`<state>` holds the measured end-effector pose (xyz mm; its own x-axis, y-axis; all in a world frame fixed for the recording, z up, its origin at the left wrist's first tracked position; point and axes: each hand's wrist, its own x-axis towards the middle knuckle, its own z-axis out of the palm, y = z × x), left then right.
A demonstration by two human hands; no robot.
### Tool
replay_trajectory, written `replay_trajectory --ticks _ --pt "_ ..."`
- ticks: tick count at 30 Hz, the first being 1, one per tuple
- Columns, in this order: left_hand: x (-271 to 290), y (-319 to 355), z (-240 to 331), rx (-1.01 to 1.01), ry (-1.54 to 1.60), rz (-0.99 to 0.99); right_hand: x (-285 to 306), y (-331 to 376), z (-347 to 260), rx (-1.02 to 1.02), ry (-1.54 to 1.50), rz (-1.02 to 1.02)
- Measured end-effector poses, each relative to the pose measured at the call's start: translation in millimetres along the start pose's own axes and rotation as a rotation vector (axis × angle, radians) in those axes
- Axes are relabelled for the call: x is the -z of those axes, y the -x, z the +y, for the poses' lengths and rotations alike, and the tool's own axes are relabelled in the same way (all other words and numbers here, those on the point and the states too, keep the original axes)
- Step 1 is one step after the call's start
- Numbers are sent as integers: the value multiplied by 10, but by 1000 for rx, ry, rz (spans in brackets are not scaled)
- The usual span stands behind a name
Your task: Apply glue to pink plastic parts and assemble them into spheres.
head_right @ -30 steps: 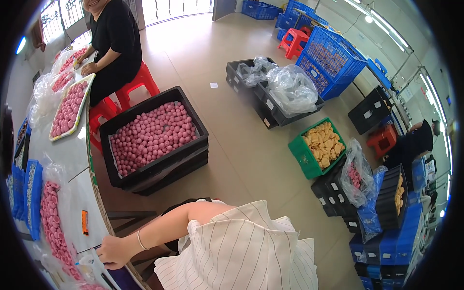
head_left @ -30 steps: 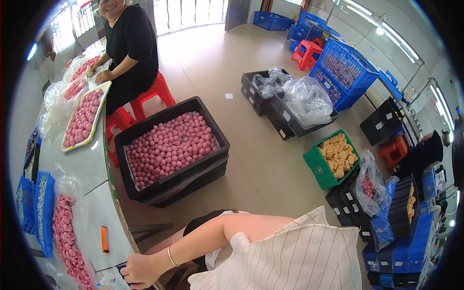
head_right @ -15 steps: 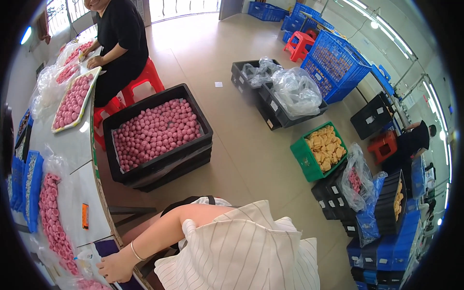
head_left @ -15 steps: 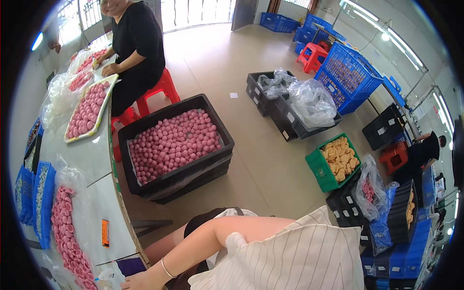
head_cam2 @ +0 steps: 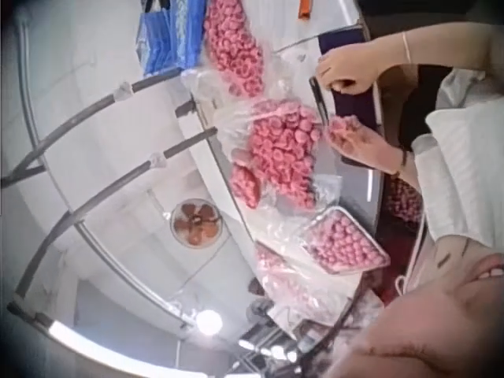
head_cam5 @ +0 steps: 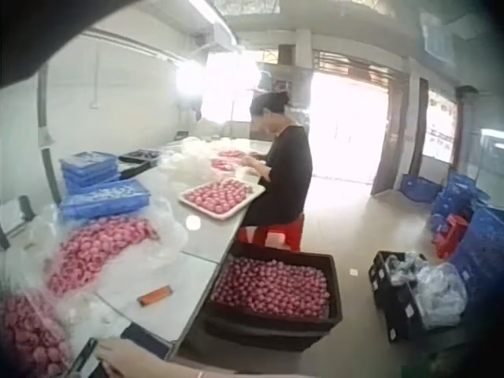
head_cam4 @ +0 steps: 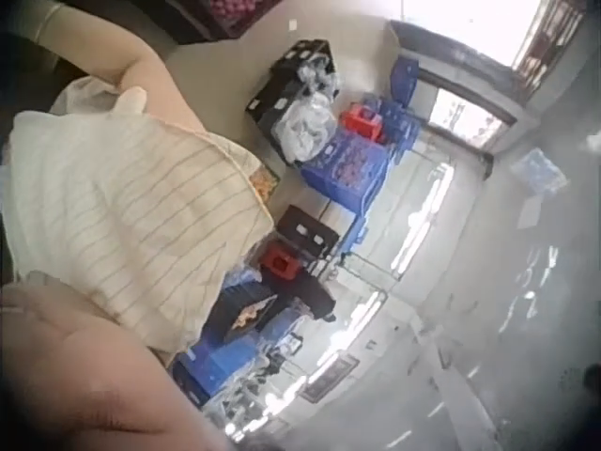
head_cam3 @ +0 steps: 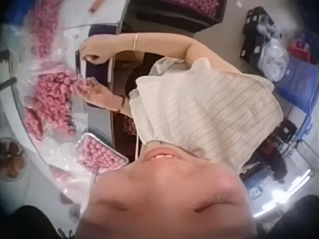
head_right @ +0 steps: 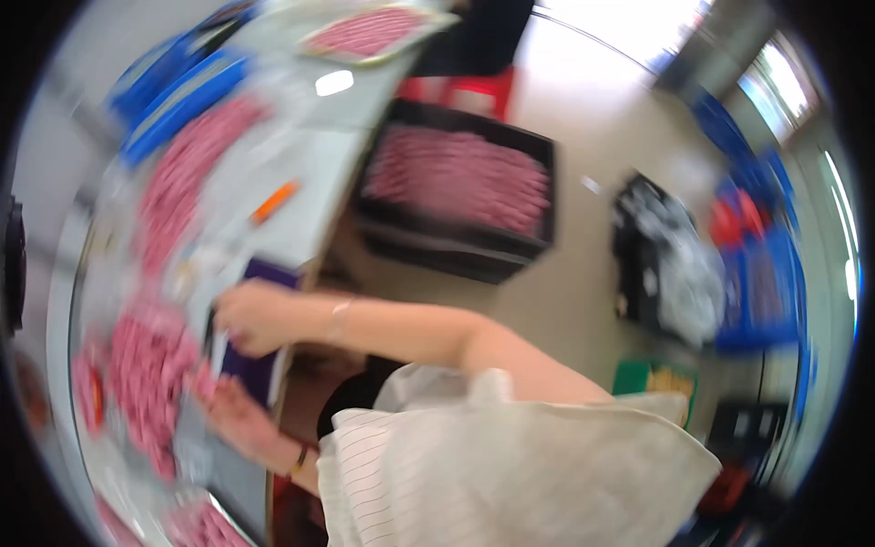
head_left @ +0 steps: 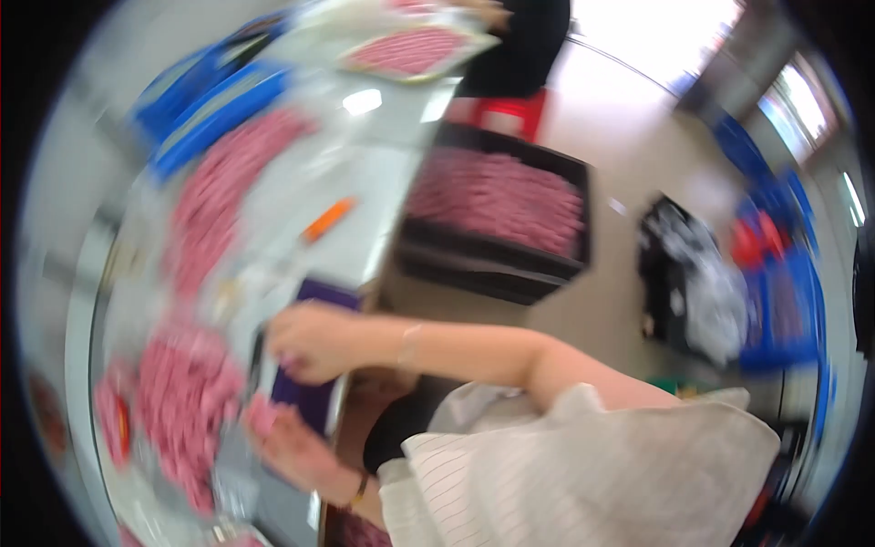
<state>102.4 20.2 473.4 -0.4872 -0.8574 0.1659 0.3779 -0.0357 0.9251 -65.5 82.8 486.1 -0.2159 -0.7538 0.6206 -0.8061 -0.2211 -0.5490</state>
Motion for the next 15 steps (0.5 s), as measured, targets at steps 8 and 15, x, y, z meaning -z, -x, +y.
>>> replay_trajectory --ticks 8,15 --pt "77 35 189 51 457 -71 66 -211 -384 -176 31 -65" --pt "77 71 244 163 383 -55 18 -302 -370 -193 182 -278"
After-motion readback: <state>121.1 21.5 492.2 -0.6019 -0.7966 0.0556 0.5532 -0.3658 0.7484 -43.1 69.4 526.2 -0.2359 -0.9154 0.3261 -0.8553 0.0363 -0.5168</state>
